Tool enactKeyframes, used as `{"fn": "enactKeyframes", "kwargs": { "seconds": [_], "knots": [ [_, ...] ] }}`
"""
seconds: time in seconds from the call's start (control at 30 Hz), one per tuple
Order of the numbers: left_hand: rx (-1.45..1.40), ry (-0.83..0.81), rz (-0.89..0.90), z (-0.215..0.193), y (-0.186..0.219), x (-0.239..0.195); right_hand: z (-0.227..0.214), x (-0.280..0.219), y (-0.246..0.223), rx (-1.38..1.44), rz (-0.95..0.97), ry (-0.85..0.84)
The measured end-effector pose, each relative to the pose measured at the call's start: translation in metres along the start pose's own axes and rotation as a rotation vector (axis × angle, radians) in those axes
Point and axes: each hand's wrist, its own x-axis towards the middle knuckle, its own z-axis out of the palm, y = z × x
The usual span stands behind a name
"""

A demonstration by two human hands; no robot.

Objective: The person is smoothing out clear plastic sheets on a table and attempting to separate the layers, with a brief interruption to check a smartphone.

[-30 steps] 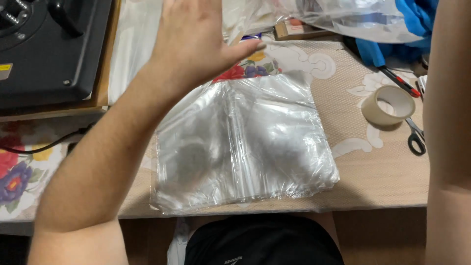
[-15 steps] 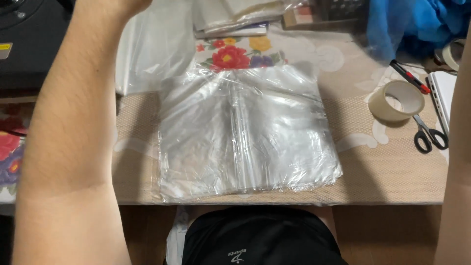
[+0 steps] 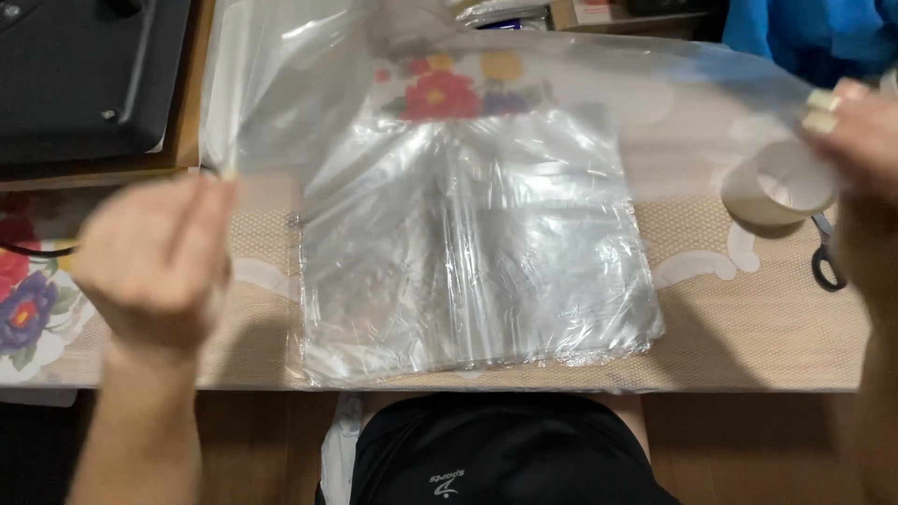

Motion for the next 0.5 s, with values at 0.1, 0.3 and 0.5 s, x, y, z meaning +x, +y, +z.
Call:
{"fn": "enactKeyframes", "kwargs": {
  "seconds": [0.1, 0.3, 0.5],
  "knots": [
    [0.048, -0.12, -0.054, -0.007, 0.063, -0.063, 0.021, -0.013, -0.072, -0.17, 0.012, 0.044],
    [-0.095, -0.206, -0.174, -0.033, 0.121, -0.104, 0.077, -0.087, -0.097, -0.281, 0.131, -0.017],
    [-0.135, -0.341, -0.175, -0.039, 0.134, -0.133, 0.093, -0.101, -0.105, -0.229, 0.192, -0.094]
  ]
}}
